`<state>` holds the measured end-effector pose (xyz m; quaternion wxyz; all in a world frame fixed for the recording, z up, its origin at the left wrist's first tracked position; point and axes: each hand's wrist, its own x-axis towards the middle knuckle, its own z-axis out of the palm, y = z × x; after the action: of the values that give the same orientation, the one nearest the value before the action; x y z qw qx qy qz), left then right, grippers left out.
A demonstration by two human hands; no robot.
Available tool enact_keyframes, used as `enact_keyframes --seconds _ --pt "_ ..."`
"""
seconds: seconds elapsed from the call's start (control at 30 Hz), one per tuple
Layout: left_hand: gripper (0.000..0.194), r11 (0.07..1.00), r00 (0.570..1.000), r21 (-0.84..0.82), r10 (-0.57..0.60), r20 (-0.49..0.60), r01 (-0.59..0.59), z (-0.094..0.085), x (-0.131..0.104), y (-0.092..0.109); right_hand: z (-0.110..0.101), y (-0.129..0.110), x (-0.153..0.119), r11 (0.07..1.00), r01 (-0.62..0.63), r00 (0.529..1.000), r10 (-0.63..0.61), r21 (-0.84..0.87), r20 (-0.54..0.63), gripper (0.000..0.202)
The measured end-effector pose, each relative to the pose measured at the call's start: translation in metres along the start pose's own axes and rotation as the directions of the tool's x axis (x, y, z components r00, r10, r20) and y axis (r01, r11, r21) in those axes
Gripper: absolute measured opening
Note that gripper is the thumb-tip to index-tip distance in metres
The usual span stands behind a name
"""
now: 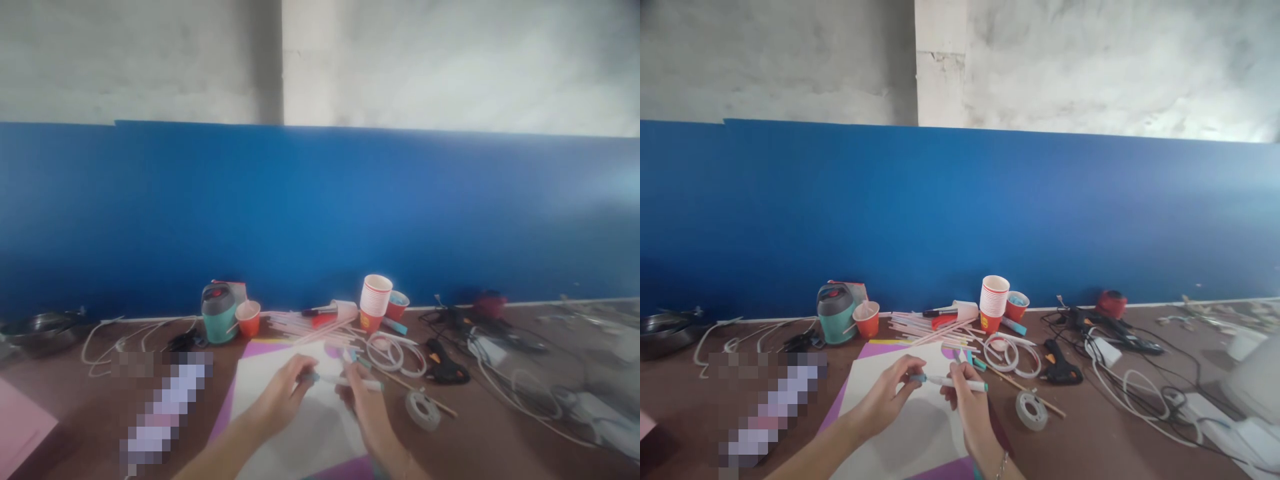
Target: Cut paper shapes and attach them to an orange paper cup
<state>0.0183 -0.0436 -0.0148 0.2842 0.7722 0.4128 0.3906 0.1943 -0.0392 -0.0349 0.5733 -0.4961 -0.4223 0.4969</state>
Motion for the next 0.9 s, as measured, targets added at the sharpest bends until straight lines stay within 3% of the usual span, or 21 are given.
enact_keyframes --seconds 0.17,0.33,0.43,0.67,0.77,0.8,0.83,0.87,0.9 --pt "0.02 0.998 0.992 0.053 -0.042 0.116 0.036 -0.005 -0.001 0.014 0.002 -0.004 -0.003 1.0 0.022 0.992 -0.022 0.0 0.125 0.045" --pt "0.023 0.907 0.956 0.42 -0.084 0.281 -0.044 -0.005 -0.006 0.021 0.003 -0.014 -0.009 0.998 0.055 0.971 -0.055 0.009 0.234 0.045" --pt "0.016 0.815 0.947 0.564 -0.06 0.315 -0.136 -0.001 -0.009 0.019 0.005 -0.018 -0.014 0.998 0.068 0.977 -0.068 0.009 0.203 0.045" --pt "0.015 0.703 0.928 0.64 0.078 0.363 -0.31 -0.002 -0.007 0.02 0.018 -0.007 -0.019 0.994 0.022 0.988 -0.038 0.108 0.15 0.049" --pt "0.015 0.742 0.958 0.639 0.015 0.286 -0.203 -0.013 -0.004 0.002 0.022 -0.012 -0.005 0.999 0.025 0.953 -0.034 0.034 0.3 0.047" --pt "0.016 0.75 0.964 0.647 -0.047 0.262 -0.139 -0.02 -0.001 -0.007 0.023 -0.017 0.005 0.998 0.049 0.928 -0.028 -0.047 0.371 0.047" --pt "0.019 0.729 0.972 0.684 -0.133 0.193 -0.036 -0.026 0.003 -0.016 0.024 -0.023 0.017 0.98 0.115 0.87 -0.02 -0.164 0.492 0.045" --pt "0.021 0.671 0.966 0.733 -0.245 0.078 0.111 -0.034 0.007 -0.026 0.024 -0.03 0.032 0.915 0.24 0.829 -0.019 -0.325 0.559 0.038" --pt "0.021 0.596 0.951 0.774 -0.306 -0.027 0.214 -0.04 0.012 -0.035 0.026 -0.038 0.049 0.759 0.408 0.818 -0.058 -0.507 0.572 0.03"
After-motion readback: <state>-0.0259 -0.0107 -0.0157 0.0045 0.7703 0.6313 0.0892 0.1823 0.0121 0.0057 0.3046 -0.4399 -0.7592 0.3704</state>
